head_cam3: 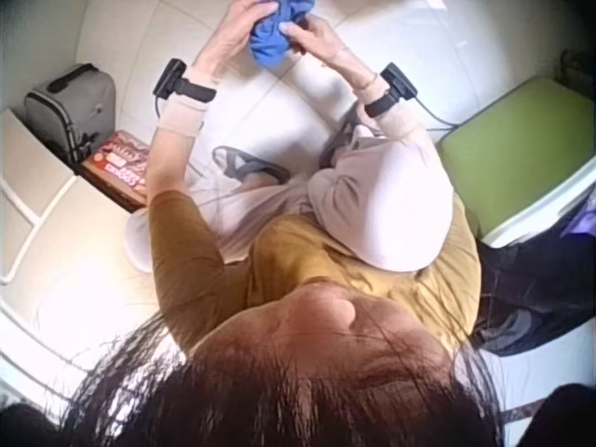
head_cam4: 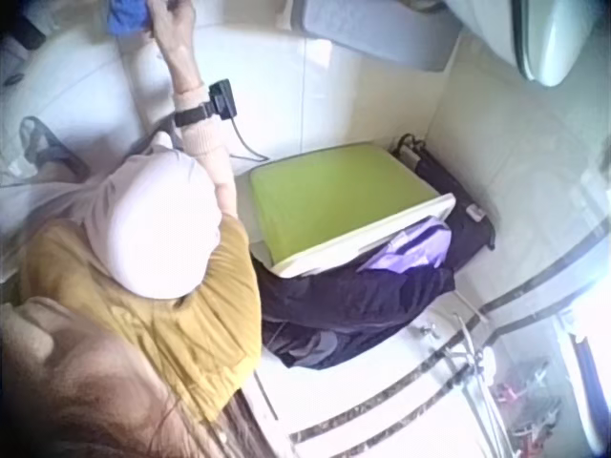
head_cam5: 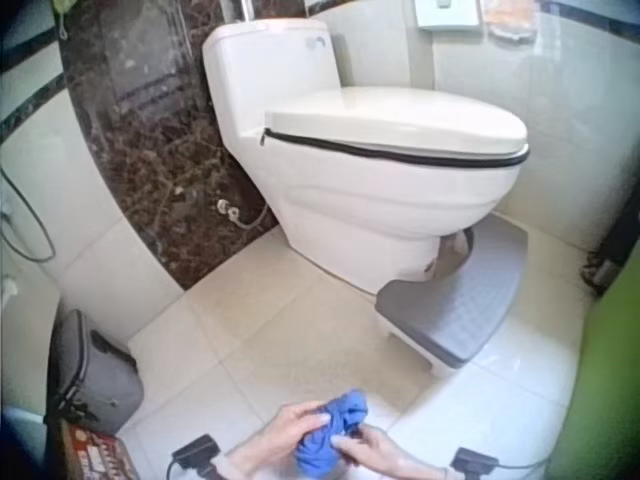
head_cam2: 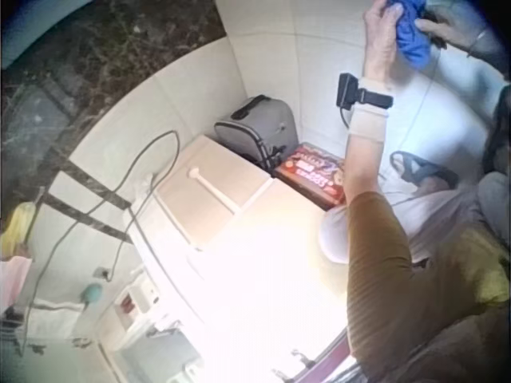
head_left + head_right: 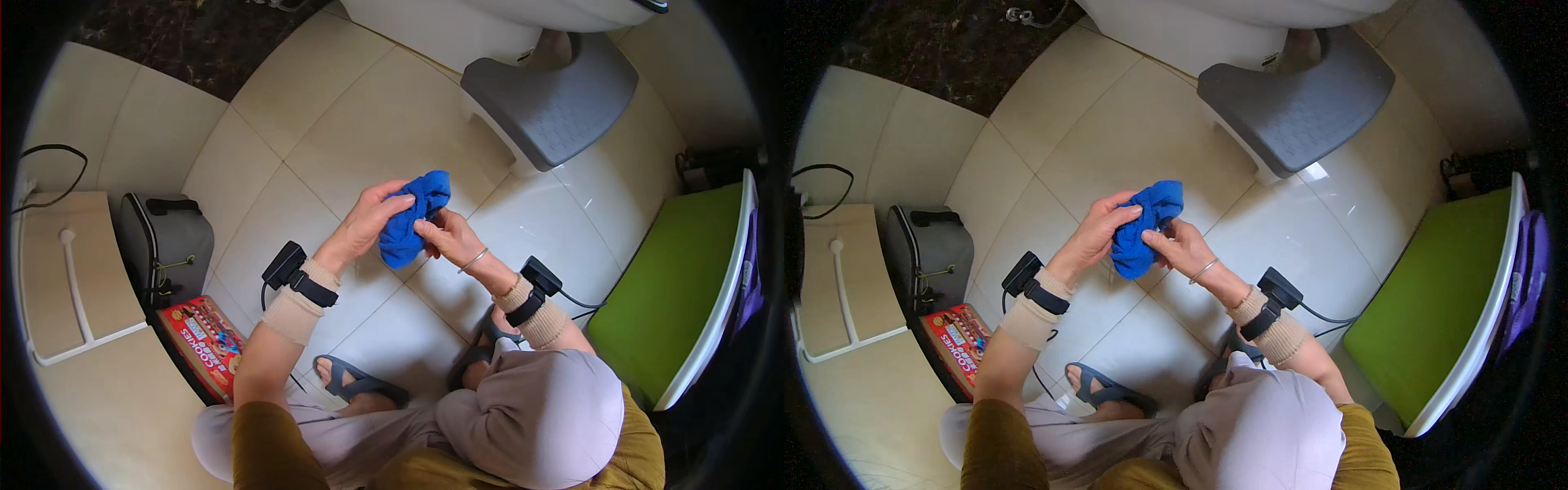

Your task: Cleaning the floor and walls of a bathroom using a cloth and moving small objects.

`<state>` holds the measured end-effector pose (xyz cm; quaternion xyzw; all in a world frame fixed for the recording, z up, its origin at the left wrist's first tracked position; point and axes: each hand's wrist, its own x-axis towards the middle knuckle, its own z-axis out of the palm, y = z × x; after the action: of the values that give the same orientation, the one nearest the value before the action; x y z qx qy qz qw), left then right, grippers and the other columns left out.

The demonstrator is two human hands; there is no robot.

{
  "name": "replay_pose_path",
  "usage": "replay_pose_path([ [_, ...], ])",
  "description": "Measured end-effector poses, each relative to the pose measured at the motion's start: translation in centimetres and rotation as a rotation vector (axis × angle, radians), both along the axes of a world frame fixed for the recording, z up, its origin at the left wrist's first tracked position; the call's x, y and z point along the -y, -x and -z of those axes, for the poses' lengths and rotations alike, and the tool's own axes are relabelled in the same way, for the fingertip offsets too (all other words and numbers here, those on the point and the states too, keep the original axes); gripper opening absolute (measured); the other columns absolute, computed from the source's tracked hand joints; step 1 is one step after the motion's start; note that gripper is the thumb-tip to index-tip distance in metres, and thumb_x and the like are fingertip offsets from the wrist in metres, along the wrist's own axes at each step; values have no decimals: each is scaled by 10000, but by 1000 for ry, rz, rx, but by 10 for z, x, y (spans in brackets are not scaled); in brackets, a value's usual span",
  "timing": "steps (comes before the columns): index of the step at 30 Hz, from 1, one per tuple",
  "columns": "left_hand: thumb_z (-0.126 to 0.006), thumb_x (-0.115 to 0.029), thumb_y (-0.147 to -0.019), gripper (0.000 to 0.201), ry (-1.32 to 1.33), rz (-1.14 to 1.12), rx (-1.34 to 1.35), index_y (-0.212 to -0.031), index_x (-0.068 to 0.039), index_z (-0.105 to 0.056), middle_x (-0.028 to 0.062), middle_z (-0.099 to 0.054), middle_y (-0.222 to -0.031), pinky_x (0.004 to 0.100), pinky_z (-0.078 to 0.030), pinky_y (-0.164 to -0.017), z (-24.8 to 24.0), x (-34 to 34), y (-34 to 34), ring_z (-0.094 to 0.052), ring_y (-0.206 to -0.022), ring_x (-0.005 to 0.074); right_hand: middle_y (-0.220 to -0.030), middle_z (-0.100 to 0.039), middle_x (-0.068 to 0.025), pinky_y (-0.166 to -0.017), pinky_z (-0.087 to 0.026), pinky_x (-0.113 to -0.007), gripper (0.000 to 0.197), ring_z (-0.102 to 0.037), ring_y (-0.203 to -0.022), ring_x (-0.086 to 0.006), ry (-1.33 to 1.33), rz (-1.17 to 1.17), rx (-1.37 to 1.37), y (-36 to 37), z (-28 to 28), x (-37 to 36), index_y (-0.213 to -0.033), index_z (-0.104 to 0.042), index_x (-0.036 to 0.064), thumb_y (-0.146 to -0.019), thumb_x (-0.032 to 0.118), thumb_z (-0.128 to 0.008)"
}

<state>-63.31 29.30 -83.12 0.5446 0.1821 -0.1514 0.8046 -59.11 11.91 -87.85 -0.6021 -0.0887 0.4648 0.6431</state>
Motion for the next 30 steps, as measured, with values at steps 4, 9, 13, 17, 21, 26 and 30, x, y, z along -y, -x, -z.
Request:
replay_pose_path([
  [4,-534,-151,-872,298,-55,-147,-35,-1114,21,-551,55,-617,-998,246,-475,-775,-7,-14,-15,-580,-859,103,-551,-472,22,-409,-340,-203,251,-415,-457,-53,64,168,135,-15,10,31,-747,-580,38,-894,234,-524],
  [9,-509,-143,-888,291,-154,-218,55,-1124,23,-545,65,-623,-1003,254,-480,-792,-12,-49,-23,-591,-870,112,-549,-492,11,-416,-362,-202,260,-441,-450,-61,89,251,170,-48,15,56,-737,-569,50,-898,244,-505],
  [13,-494,-124,-886,291,-117,-244,82,-1131,26,-541,75,-622,-1018,264,-479,-809,-28,-52,-29,-596,-885,128,-692,-582,-30,-514,-456,-221,297,-555,-575,-100,141,167,-30,-61,9,59,-866,-579,17,-906,301,-502],
  [17,-480,-110,-879,315,-13,-187,100,-1155,34,-524,84,-611,-1057,265,-449,-868,-30,-38,-25,-578,-949,138,-1067,-586,-107,-750,-480,-267,486,-597,-885,-152,-116,74,-269,-48,4,15,-1170,-474,0,-896,399,-516],
  [21,-476,-105,-865,344,-8,-100,129,-1173,42,-512,74,-603,-1060,253,-419,-900,-24,-40,-25,-558,-971,136,-1070,-607,-88,-809,-478,-289,405,-599,-915,-155,-368,173,-281,-53,-11,-11,-1144,-523,30,-892,346,-549],
  [26,-451,-68,-812,274,-397,11,96,-1038,14,-581,70,-615,-947,280,-504,-728,-17,-95,-16,-590,-831,152,-956,-641,-45,-735,-504,-276,200,-610,-854,-130,-463,504,157,-90,-80,20,-1013,-597,47,-881,197,-588],
  [30,-492,-99,-826,174,-585,-12,173,-935,-12,-596,32,-596,-817,236,-474,-576,-22,-112,-15,-561,-673,119,-943,-646,-61,-743,-514,-284,161,-623,-835,-145,-336,426,374,-90,-118,22,-990,-603,40,-885,158,-578],
])
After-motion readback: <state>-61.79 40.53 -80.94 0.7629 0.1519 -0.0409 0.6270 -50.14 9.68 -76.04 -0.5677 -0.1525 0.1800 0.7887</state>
